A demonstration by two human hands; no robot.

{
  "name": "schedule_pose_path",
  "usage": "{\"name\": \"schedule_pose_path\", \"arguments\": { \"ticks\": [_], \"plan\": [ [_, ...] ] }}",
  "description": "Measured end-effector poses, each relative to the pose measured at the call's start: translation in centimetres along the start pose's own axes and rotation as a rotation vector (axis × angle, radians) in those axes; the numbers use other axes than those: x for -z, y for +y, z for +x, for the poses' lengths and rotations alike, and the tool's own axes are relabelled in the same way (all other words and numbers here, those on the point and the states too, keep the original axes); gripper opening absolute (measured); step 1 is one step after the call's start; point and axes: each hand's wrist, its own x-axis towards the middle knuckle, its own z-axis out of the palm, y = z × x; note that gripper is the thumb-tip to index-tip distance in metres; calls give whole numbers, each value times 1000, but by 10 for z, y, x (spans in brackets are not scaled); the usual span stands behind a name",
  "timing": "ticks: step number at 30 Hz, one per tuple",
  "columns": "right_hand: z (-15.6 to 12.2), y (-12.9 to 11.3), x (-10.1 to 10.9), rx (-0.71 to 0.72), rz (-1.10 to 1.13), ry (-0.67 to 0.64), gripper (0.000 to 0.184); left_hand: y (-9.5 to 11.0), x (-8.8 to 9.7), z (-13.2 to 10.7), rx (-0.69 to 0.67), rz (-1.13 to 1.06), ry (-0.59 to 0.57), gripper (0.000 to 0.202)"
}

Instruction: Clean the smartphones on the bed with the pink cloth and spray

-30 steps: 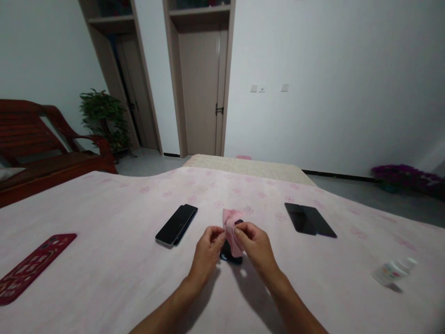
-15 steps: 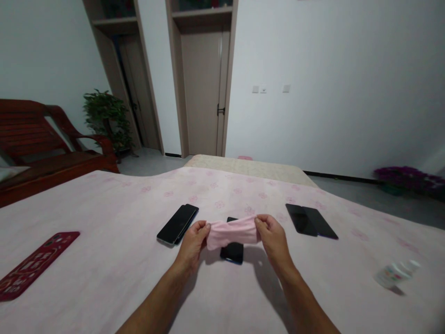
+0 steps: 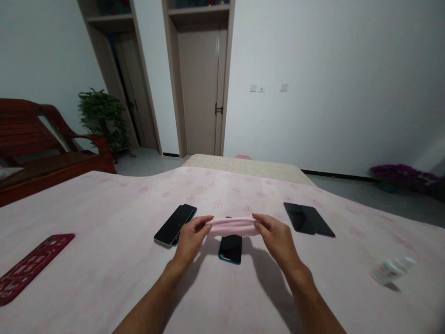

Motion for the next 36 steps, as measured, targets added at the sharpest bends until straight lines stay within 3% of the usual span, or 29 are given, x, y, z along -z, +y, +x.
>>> {"name": "schedule_pose_path", "arguments": {
  "ticks": [5, 8, 10, 14, 17, 20, 27, 33, 36],
  "plan": [
    [-4, -2, -1, 163, -255, 6, 16, 5, 3, -3, -167, 252, 59, 11],
    [-1, -1, -1, 163, -162, 36, 8, 5, 3, -1, -199, 204, 94, 15],
    [1, 1, -2, 54, 78, -55, 10, 2, 2, 1, -124, 77, 41, 20],
    [1, 9, -11, -266, 577, -192, 23, -6, -5, -1, 200, -276, -98, 29],
    [-1, 19, -22, -402, 703, -148, 32, -12, -10, -3, 377, -391, -118, 36],
    [-2, 26, -31, -464, 667, -107, 35, -14, -13, -5, 428, -389, -93, 36],
    [-10, 10, -42, -278, 446, -9, 30, -3, -22, -14, 380, -240, -72, 29],
    [-8, 7, -36, -282, 462, 41, 32, -1, -16, -11, 295, -193, 9, 24],
    [-5, 4, -28, -259, 466, -4, 32, 1, -8, -6, 309, -128, -107, 20]
  ]
}}
